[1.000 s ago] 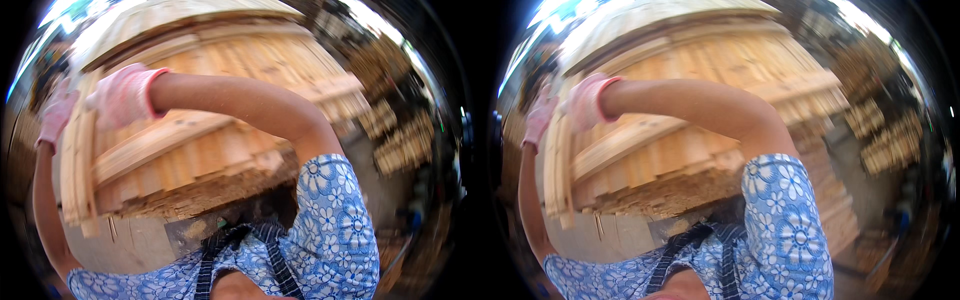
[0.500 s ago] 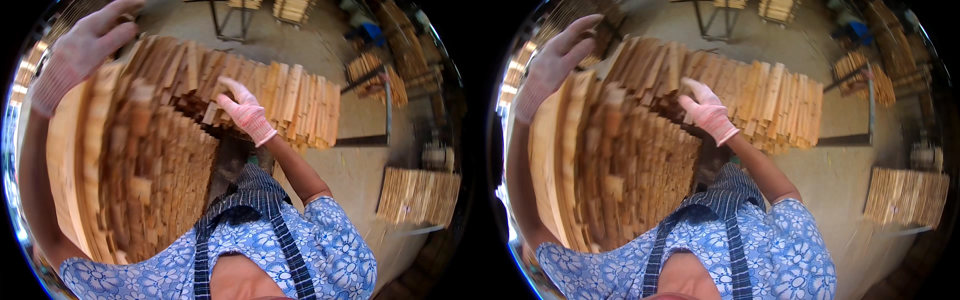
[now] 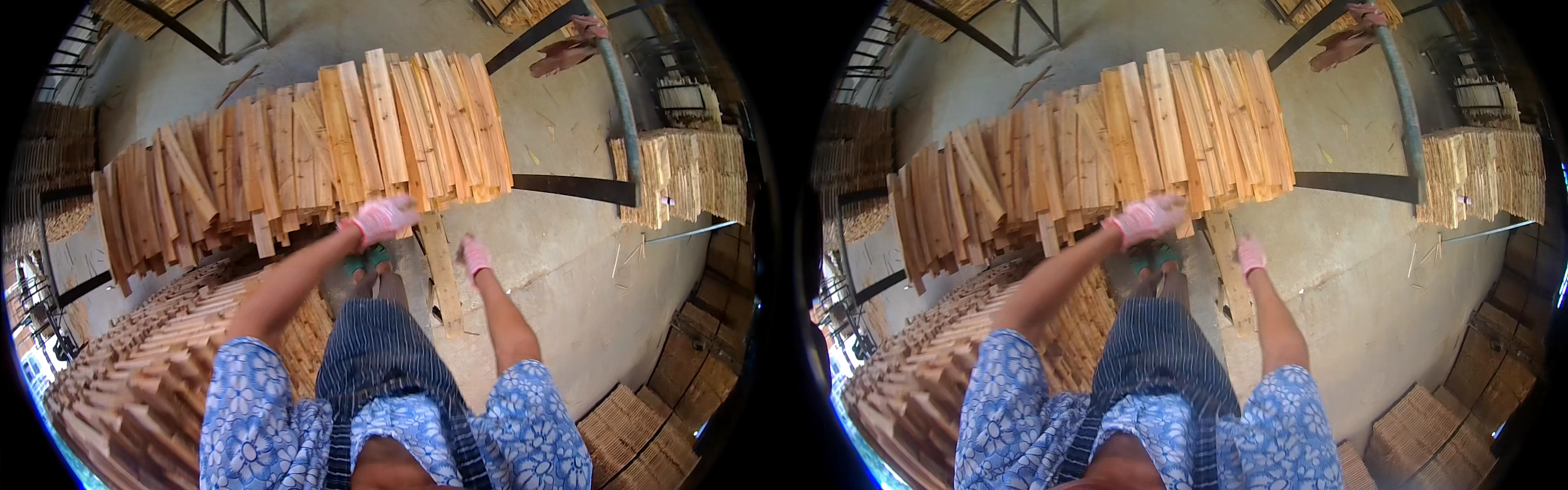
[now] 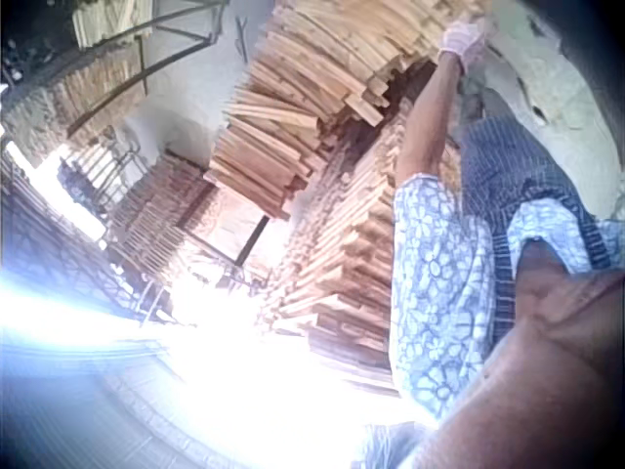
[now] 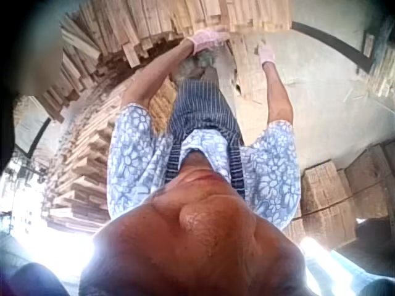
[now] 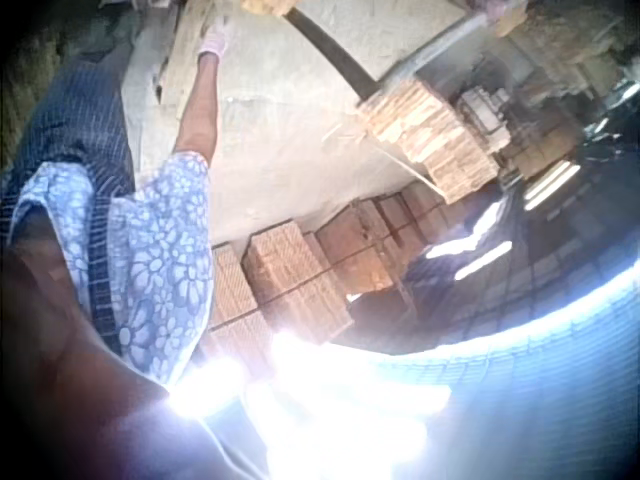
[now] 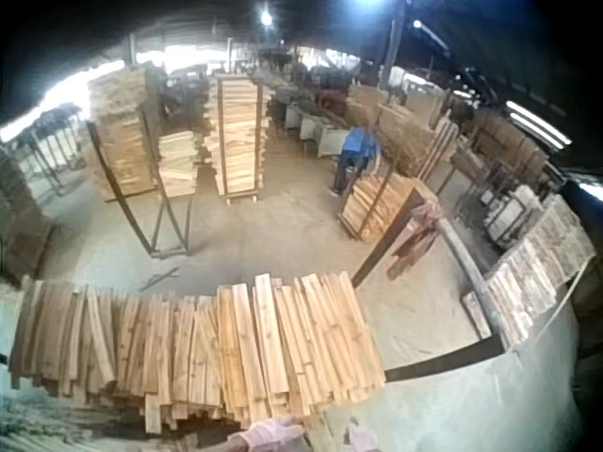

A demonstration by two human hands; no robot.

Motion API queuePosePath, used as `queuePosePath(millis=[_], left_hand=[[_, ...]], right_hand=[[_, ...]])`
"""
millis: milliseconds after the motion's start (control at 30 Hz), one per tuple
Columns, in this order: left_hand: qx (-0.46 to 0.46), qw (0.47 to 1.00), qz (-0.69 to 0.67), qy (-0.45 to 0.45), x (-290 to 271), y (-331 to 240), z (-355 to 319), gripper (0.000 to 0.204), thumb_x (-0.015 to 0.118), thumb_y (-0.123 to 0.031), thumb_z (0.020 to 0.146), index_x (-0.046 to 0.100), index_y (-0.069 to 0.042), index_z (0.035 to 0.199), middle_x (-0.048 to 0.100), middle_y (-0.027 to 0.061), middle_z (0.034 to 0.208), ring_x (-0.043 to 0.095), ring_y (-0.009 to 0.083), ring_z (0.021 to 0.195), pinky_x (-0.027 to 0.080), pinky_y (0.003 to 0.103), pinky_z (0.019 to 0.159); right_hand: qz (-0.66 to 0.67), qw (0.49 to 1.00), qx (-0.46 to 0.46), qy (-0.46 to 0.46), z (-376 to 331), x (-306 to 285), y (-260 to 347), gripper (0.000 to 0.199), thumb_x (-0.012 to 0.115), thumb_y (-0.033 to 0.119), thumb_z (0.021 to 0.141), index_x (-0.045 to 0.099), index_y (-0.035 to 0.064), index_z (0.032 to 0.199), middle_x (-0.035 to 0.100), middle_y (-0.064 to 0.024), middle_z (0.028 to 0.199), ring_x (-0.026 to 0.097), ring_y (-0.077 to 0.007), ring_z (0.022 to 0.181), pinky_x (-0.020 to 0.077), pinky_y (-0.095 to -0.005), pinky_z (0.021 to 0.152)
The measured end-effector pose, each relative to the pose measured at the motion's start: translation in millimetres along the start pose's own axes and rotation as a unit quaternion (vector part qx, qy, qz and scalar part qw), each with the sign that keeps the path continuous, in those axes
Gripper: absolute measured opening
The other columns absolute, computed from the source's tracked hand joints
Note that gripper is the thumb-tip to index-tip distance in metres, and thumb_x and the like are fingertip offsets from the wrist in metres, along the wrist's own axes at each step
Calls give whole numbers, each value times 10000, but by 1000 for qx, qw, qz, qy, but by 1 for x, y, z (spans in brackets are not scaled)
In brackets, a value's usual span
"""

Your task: The person stacks wooden planks onto a metal rack in a lumber yard. They repeatedly lift planks from a large pile, arrange them on the rack, and adjust the stack to ensure stability.

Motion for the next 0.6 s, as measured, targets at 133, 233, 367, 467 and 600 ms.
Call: queuePosePath(millis=[133,233,367,467,600], left_hand=[[-100,931,-335,103,114,48,94,649,658,-393,958,438,-98,1493,630,91,1311,650,278,1087,567,443,900],[-127,907,-381,124,135,33,138,730,697,-418,937,398,-93,1518,540,111,1438,551,315,1272,521,492,995],[-71,794,-599,69,144,55,229,871,734,-464,913,300,-106,1577,290,130,1644,246,354,1528,372,586,1148],[-50,744,-662,71,155,48,270,988,758,-492,889,186,-138,1613,127,116,1692,115,381,1552,278,623,1188],[-142,586,-797,14,151,51,313,1047,784,-478,872,124,-171,1626,91,127,1695,105,406,1550,266,631,1198]], right_hand=[[-355,893,-220,-171,59,-72,150,299,504,230,992,579,62,1227,659,-219,1060,646,-379,952,524,-500,811],[-473,807,-273,-225,165,-138,166,402,538,276,971,572,19,1279,649,-226,1202,633,-383,1074,498,-477,913],[-224,935,-195,-196,238,-137,208,641,563,458,974,521,14,1434,582,-208,1416,563,-346,1286,424,-419,1077],[-57,993,-53,-84,263,-113,175,757,479,601,999,471,36,1503,549,-142,1479,549,-273,1305,381,-378,1127],[8,996,-67,62,241,-63,205,866,453,705,978,457,28,1518,529,-110,1499,532,-222,1300,361,-356,1143]])
Point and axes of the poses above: each hand's wrist, its own z-axis towards the middle knuckle, its own x-axis out of the palm, y = z × x, the point moved 3 cm from there along z, towards the middle knuckle
